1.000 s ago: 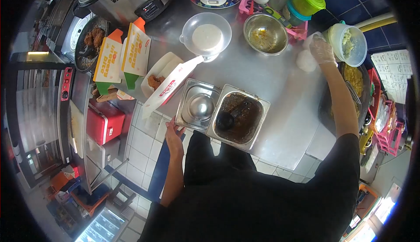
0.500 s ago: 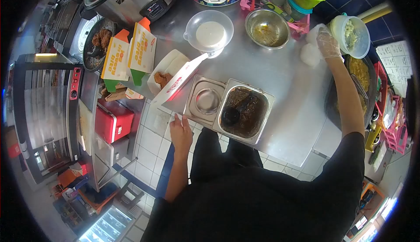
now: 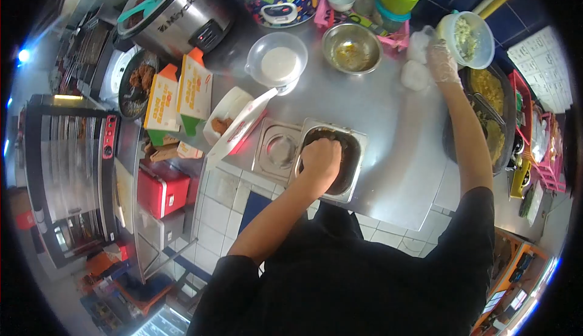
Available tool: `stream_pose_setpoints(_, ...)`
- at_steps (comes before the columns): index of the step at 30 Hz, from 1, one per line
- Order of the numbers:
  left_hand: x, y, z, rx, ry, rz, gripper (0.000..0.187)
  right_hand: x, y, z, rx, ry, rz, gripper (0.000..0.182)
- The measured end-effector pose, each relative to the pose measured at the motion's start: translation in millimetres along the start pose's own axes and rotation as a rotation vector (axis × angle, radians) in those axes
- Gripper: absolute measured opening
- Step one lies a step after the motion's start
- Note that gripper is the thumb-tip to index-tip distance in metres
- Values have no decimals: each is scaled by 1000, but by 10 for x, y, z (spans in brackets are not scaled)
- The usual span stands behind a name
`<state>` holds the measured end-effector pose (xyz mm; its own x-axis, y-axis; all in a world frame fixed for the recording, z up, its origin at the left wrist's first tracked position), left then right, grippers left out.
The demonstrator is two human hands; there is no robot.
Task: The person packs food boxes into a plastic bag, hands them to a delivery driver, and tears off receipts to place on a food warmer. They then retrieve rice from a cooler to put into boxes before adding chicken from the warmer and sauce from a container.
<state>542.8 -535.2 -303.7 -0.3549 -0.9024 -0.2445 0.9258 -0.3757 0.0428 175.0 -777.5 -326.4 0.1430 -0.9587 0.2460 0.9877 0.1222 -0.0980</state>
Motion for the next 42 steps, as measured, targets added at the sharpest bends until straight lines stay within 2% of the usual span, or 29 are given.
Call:
stream_pose_setpoints(2, 73, -44, -17, -34, 73, 62, 11, -138, 102, 322, 76, -7, -71, 19)
stream_pose_setpoints(4, 122, -61, -46, -21, 112, 68, 12, -234, 120, 423, 85, -24, 91, 18)
stream_pose_setpoints(5, 131, -48, -104, -15, 114, 77, 12, -362, 291, 749, 180, -15, -33, 16)
stream_pose_setpoints(6, 123, -39, -135, -9, 118, 87, 12, -513, 418, 956, 183, -11, -43, 16)
stream_pose_setpoints(8, 133, -33, -117, -11, 121, 104, 12, -806, 572, 1283, 351, -211, -79, 13)
stream_pose_setpoints(11, 123, -17, -121, -74, 104, 136, 12, -1535, 826, 1310, 460, -298, -150, 10)
stream_pose_setpoints(12, 163, -16, -135, -75, 164, 140, 13, -1792, 942, 1277, 475, -315, -161, 9)
stream_pose_setpoints(14, 184, -4, -152, -76, 231, 151, 14, -2276, 1214, 1158, 590, -230, -263, 8)
stream_pose_setpoints(17, 137, 62, -197, -90, 265, 83, 20, -2769, 1638, 1108, 604, -191, -304, 9)
stream_pose_setpoints(18, 88, 102, -182, -69, 282, 65, 20, -2862, 1767, 1106, 605, -1, -407, 11)
stream_pose_setpoints(19, 27, 125, -118, -88, 210, 8, 19, -2993, 1858, 1088, 606, 194, -513, 14)
stream_pose_setpoints(20, -28, 144, -48, -111, 139, -55, 18, -3117, 1908, 1025, 616, 201, -555, 14)
stream_pose_setpoints(22, -124, 191, 91, -153, 91, -78, 25, -3255, 1970, 852, 674, 258, -473, 17)
stream_pose_setpoints(23, -182, 233, 96, -182, 36, -106, 25, -3266, 1998, 816, 574, 383, -447, 22)
stream_pose_setpoints(24, -247, 268, 108, -213, -22, -129, 25, -3285, 2032, 834, 576, 380, -473, 22)
stream_pose_setpoints(26, -355, 304, 177, -203, -87, -153, 20, -3266, 2110, 873, 743, 256, -652, 27)
stream_pose_setpoints(27, -370, 318, 215, -202, -154, -157, 15, -3234, 2177, 1063, 722, 149, -602, 27)
stream_pose_setpoints(28, -351, 315, 226, -195, -153, -171, 15, -3281, 2238, 1083, 724, 142, -617, 27)
stream_pose_setpoints(30, -352, 305, 215, -64, -248, -155, 10, -3387, 2368, 1111, 1043, 130, -589, 28)
stream_pose_setpoints(31, -318, 299, 164, -71, -310, -195, 12, -3400, 2456, 1184, 1172, 168, -686, 31)
stream_pose_setpoints(32, -290, 287, 112, -71, -311, -196, 12, -3384, 2538, 1252, 1172, 167, -687, 31)
stream_pose_setpoints(34, -266, 224, 29, -100, -298, -353, 13, -3407, 2721, 1284, 1668, 448, -1033, 33)
stream_pose_setpoints(35, -269, 209, 4, -124, -284, -418, 13, -3461, 2830, 1206, 1897, 413, -1119, 30)
stream_pose_setpoints(36, -286, 208, 17, -123, -284, -420, 13, -3480, 2892, 1177, 1898, 411, -1119, 30)
stream_pose_setpoints(38, -321, 199, 38, -162, -146, -477, 14, -3491, 2968, 1160, 2165, 206, -1203, 22)
stream_pose_setpoints(39, -332, 225, 47, -175, -112, -487, 15, -3484, 2959, 1177, 2165, 202, -1202, 22)
stream_pose_setpoints(42, -323, 256, 120, -210, -201, -441, 16, -3476, 2903, 1209, 2114, 224, -1153, 19)
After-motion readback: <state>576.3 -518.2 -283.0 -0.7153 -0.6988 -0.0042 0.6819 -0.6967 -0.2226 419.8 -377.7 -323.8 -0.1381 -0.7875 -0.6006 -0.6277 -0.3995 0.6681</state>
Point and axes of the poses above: each hand's wrist, its own x-axis towards the middle knuckle, its own z-axis out of the back of the hand, y = z × x, the point moved 2 cm from there along x, towards the middle knuckle, and after that the axes turned 15 degrees about x, right-handed, at the moved point
